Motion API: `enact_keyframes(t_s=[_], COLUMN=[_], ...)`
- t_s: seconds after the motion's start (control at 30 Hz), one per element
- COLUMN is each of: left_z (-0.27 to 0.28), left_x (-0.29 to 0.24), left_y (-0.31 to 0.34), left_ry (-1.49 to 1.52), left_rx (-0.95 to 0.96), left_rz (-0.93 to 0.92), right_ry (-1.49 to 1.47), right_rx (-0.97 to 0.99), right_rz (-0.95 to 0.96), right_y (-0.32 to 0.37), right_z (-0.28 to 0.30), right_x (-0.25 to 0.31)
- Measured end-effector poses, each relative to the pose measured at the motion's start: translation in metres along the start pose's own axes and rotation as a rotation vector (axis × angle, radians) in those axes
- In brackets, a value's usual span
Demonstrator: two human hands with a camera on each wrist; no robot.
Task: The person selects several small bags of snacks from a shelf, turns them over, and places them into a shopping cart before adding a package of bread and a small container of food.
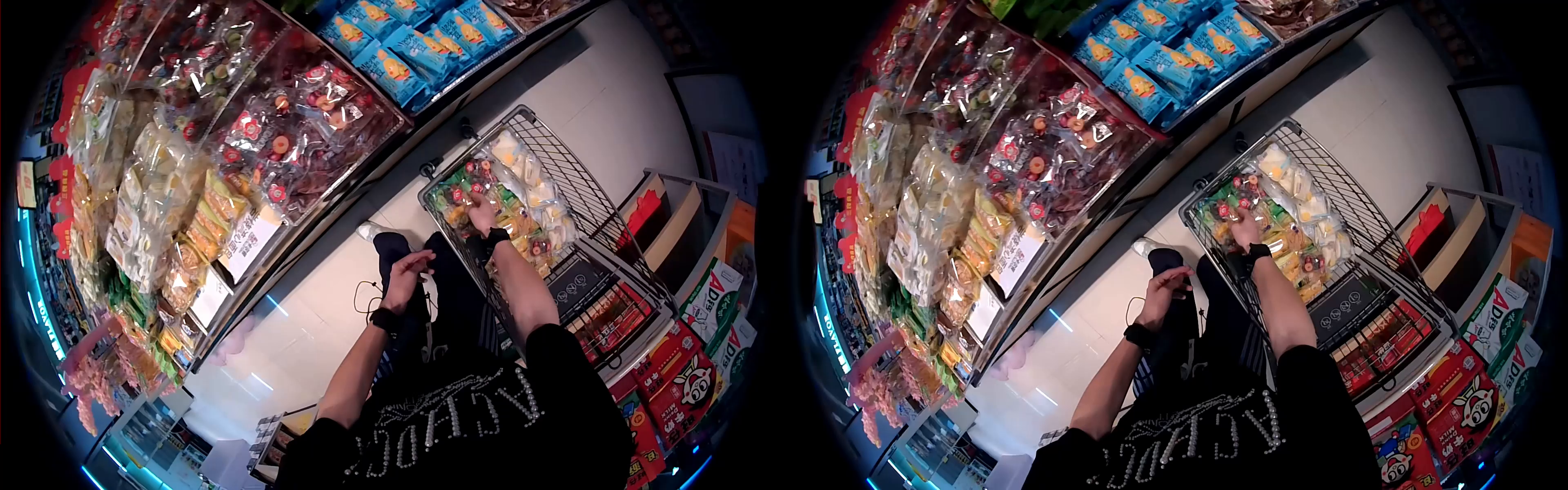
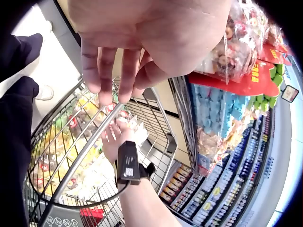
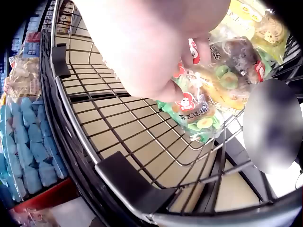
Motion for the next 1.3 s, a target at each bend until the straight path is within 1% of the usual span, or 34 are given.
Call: enact_keyframes(t_s=[0.03, 0.07, 0.1, 0.13, 0.17, 0.23, 0.27, 0.3, 0.37, 0.4, 0.43, 0.5, 0.53, 0.6, 0.63, 0.7, 0.73, 0.77, 0.83, 0.87, 0.9, 0.97, 1.0, 1.07, 1.1, 1.13, 1.2, 1.23, 1.27, 1.3], left_z=[-0.007, -0.014, -0.019, -0.021, -0.022, -0.024, -0.021, -0.021, -0.02, -0.02, -0.02, -0.024, -0.026, -0.025, -0.025, -0.026, -0.026, -0.026, -0.021, -0.016, -0.017, -0.017, -0.017, -0.015, -0.015, -0.016, -0.006, -0.003, -0.002, -0.004], left_x=[-0.001, -0.002, -0.004, -0.003, 0.0, 0.007, 0.01, 0.01, 0.005, 0.003, 0.001, -0.004, -0.007, -0.01, -0.012, -0.021, -0.028, -0.034, -0.04, -0.04, -0.047, -0.059, -0.065, -0.068, -0.067, -0.068, -0.05, -0.052, -0.053, -0.055], left_y=[-0.008, -0.015, -0.022, -0.029, -0.037, -0.049, -0.054, -0.055, -0.054, -0.054, -0.053, -0.049, -0.047, -0.044, -0.042, -0.036, -0.032, -0.028, -0.025, -0.024, -0.018, -0.006, -0.001, 0.006, 0.01, 0.016, 0.022, 0.025, 0.028, 0.035], left_ry=[0.009, 0.012, 0.009, 0.004, 0.002, -0.036, -0.021, -0.025, -0.028, -0.099, -0.109, -0.075, -0.083, -0.045, -0.056, 0.02, 0.004, 0.004, 0.108, 0.141, 0.147, 0.184, 0.217, 0.222, 0.221, 0.236, 0.249, 0.259, 0.299, 0.292], left_rx=[0.003, 0.013, 0.026, 0.038, 0.04, 0.018, 0.023, 0.019, 0.003, 0.047, 0.05, 0.073, 0.075, 0.103, 0.103, 0.085, 0.066, 0.066, -0.021, -0.008, -0.014, -0.05, -0.057, -0.069, -0.079, -0.156, -0.171, -0.175, -0.162, -0.16], left_rz=[0.016, 0.023, 0.031, 0.043, 0.058, 0.106, 0.123, 0.128, 0.16, 0.163, 0.163, 0.141, 0.134, 0.165, 0.152, 0.143, 0.138, 0.119, 0.135, 0.103, 0.082, 0.013, 0.02, -0.006, -0.009, -0.024, -0.044, -0.076, -0.046, -0.055], right_ry=[0.015, 0.022, 0.093, 0.161, 0.16, 0.258, 0.282, 0.276, 0.164, 0.34, 0.332, 0.638, 0.632, 0.338, 0.281, -0.349, -0.464, -0.509, -0.633, -0.718, -0.758, -0.784, -0.78, -0.705, -0.68, -0.642, -0.582, -0.626, -0.595, -0.562], right_rx=[-0.005, -0.003, 0.015, 0.034, 0.034, 0.009, 0.003, 0.006, 0.152, 0.066, 0.061, -0.171, -0.18, -0.079, -0.104, -0.03, -0.07, -0.08, -0.03, 0.009, 0.048, 0.201, 0.213, 0.444, 0.471, 0.54, 0.648, 0.707, 0.745, 0.78], right_rz=[0.061, 0.044, 0.024, 0.004, -0.012, 0.014, -0.029, -0.033, -0.16, -0.025, -0.026, 0.295, 0.298, 0.159, 0.154, 0.11, 0.156, 0.073, -0.187, -0.223, -0.225, -0.208, -0.196, -0.179, -0.18, -0.167, -0.145, -0.137, -0.135, -0.131], right_y=[-0.01, -0.015, -0.011, -0.011, -0.017, -0.028, -0.032, -0.032, -0.03, -0.022, -0.016, -0.004, -0.003, -0.006, -0.003, -0.009, -0.004, 0.0, 0.029, 0.041, 0.047, 0.063, 0.074, 0.091, 0.1, 0.103, 0.112, 0.12, 0.123, 0.125], right_z=[-0.002, -0.001, 0.002, 0.001, -0.005, -0.015, -0.019, -0.02, -0.023, -0.025, -0.027, -0.026, -0.023, -0.017, -0.012, -0.003, 0.009, 0.021, 0.053, 0.063, 0.066, 0.07, 0.069, 0.057, 0.049, 0.045, 0.039, 0.039, 0.04, 0.04], right_x=[-0.002, -0.006, 0.017, 0.028, 0.018, 0.007, 0.003, 0.006, 0.014, 0.03, 0.039, 0.057, 0.058, 0.054, 0.052, 0.034, 0.043, 0.05, 0.112, 0.132, 0.139, 0.15, 0.159, 0.178, 0.184, 0.19, 0.201, 0.216, 0.227, 0.234])
Point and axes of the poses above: each hand's wrist, its own y-axis away from the middle knuckle, its own z-axis out of the back of the hand, x = y × z, the point moved 1 cm from there along -y, towards the middle knuckle, and after that the axes turned 6 degrees about -y, right-handed, at the moved point
